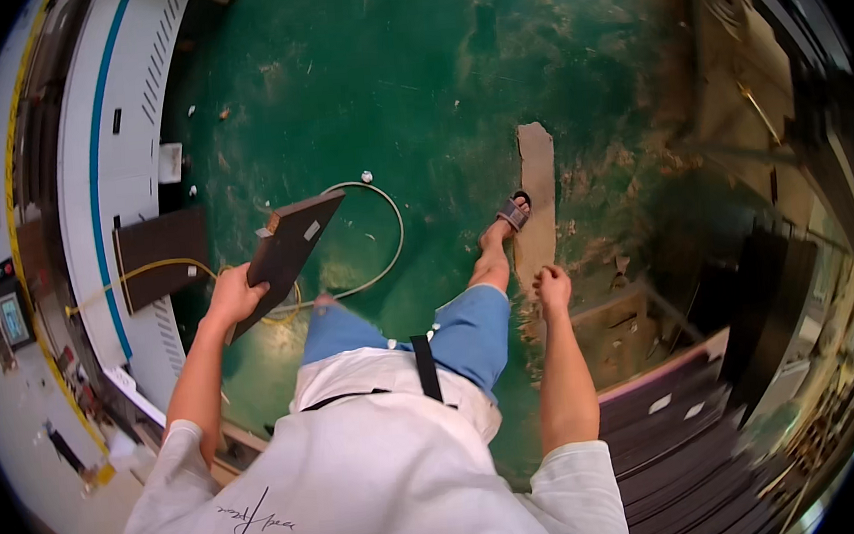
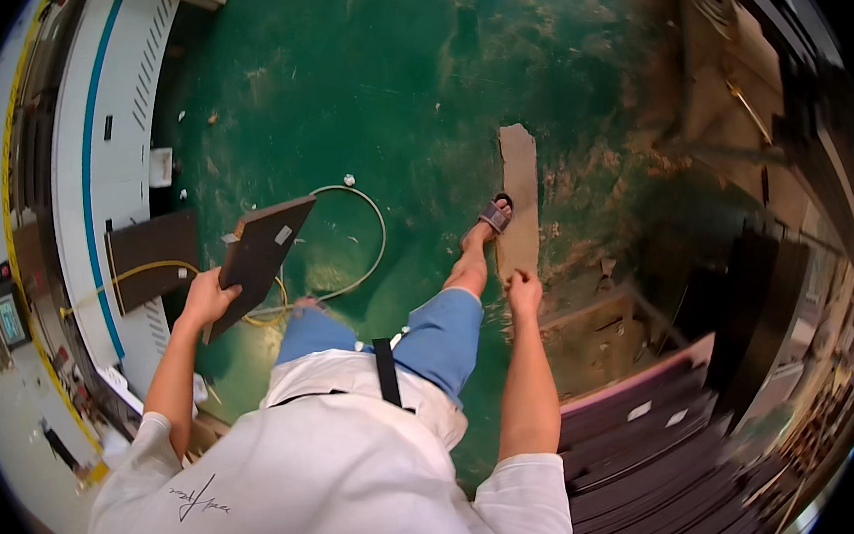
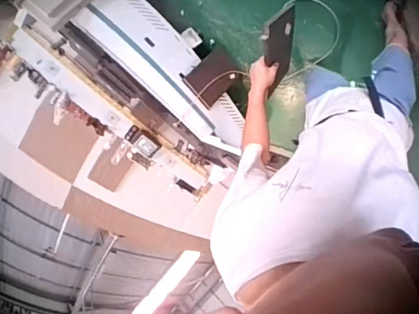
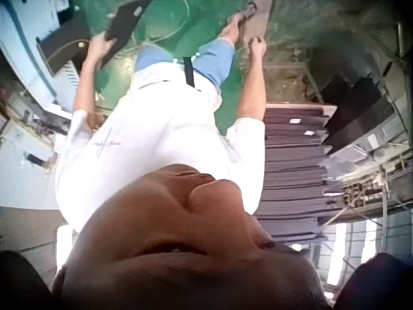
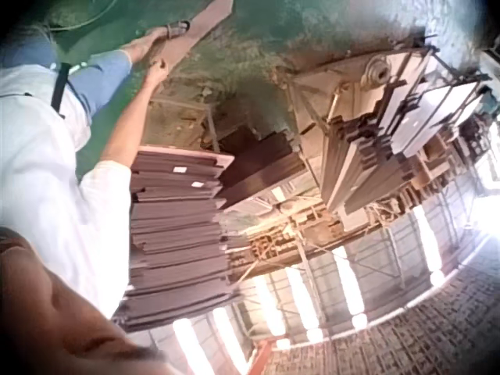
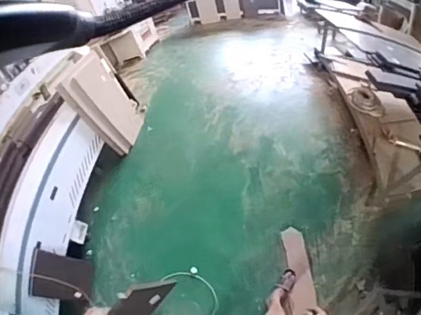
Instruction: The person cleans a dark rectangular board with a cloth, then uses a yellow air blower to clear dust. They apply glue from a white bottle to the board's edge and attach a small wooden piece, pressing it into place. The person repeats the gluing and attaching process on another board.
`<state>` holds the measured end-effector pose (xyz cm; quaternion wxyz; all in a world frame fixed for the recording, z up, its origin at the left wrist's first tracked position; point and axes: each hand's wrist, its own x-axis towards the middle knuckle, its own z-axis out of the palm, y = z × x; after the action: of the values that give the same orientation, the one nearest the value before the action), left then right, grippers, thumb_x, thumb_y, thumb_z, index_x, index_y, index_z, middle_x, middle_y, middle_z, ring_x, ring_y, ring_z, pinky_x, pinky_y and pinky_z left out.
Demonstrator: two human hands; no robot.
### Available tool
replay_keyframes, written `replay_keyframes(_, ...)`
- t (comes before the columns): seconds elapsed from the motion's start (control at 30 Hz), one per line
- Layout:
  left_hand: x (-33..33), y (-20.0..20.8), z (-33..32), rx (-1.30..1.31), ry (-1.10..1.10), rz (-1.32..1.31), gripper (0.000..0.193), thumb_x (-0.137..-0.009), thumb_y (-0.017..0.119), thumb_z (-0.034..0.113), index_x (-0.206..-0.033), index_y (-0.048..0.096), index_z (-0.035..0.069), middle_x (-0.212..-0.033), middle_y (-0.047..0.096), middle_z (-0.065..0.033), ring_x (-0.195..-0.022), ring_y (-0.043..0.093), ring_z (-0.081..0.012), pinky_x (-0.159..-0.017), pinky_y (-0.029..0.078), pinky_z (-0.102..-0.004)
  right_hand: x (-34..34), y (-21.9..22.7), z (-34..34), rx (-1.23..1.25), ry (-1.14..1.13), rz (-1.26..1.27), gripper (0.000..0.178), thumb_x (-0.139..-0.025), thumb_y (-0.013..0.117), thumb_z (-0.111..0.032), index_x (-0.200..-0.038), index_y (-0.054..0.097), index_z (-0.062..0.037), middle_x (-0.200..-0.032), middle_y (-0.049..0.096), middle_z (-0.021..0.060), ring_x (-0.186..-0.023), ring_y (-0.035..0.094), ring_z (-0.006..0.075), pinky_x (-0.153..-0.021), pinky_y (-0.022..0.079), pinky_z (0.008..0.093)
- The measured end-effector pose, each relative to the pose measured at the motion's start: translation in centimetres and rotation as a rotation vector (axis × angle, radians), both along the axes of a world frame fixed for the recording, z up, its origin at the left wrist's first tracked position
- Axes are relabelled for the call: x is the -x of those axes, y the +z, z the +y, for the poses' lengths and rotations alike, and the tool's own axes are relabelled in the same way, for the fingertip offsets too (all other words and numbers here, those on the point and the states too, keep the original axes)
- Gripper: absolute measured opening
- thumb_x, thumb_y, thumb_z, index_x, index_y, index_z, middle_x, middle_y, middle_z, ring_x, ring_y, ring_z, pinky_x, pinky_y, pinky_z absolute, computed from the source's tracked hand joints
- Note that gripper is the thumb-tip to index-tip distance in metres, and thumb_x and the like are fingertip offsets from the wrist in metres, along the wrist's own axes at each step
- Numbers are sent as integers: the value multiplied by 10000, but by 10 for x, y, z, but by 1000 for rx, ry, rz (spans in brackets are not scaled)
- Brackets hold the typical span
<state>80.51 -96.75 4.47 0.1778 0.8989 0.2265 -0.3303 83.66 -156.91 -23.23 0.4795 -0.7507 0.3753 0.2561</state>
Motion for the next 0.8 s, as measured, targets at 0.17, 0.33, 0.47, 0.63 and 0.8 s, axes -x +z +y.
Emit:
replay_keyframes(0.17, -68, -15, -76, 19, 185, 30, 331, -841, 774, 211, -1100, 716, 11, -987, 741, -233, -969, 708, -419, -834, 546, -460, -162, -11, -38, -79, 405, 115, 303, -971, 619, -165, -1215, 703, -6, -975, 755, 103, -794, 712, 164, -653, 546, 328)
replay_keyframes(0.33, -120, -100, -121, 21, 330, -18, 320, -868, 775, 226, -1062, 711, -20, -921, 759, -196, -899, 742, -351, -802, 553, -430, -267, -96, -50, 137, 737, 103, 302, -903, 679, -197, -1124, 741, -2, -995, 765, 151, -867, 739, 259, -761, 573, 390)
replay_keyframes(0.47, -139, -195, -139, 2, 549, 180, 319, -879, 772, 226, -1081, 710, -13, -918, 760, -180, -870, 741, -309, -796, 554, -401, -338, -211, -37, 178, 895, -122, 302, -829, 723, -227, -1044, 753, -17, -1031, 747, 220, -960, 720, 385, -862, 561, 456)
replay_keyframes(0.63, -156, -260, -168, -112, 683, 310, 302, -925, 747, 170, -1114, 700, -60, -1030, 774, -151, -937, 727, -199, -843, 554, -350, -414, -394, -60, 428, 1090, -241, 518, -786, 768, -138, -1284, 640, -77, -1268, 649, 228, -1197, 607, 411, -1001, 516, 460)
replay_keyframes(0.8, -113, -299, -191, -11, 848, 175, 227, -926, 740, 99, -1098, 710, -45, -971, 778, -98, -876, 710, -155, -798, 554, -336, -456, -466, -39, 358, 1282, -353, 633, -804, 750, -82, -1403, 546, -92, -1387, 566, 145, -1270, 548, 371, -1046, 496, 470)
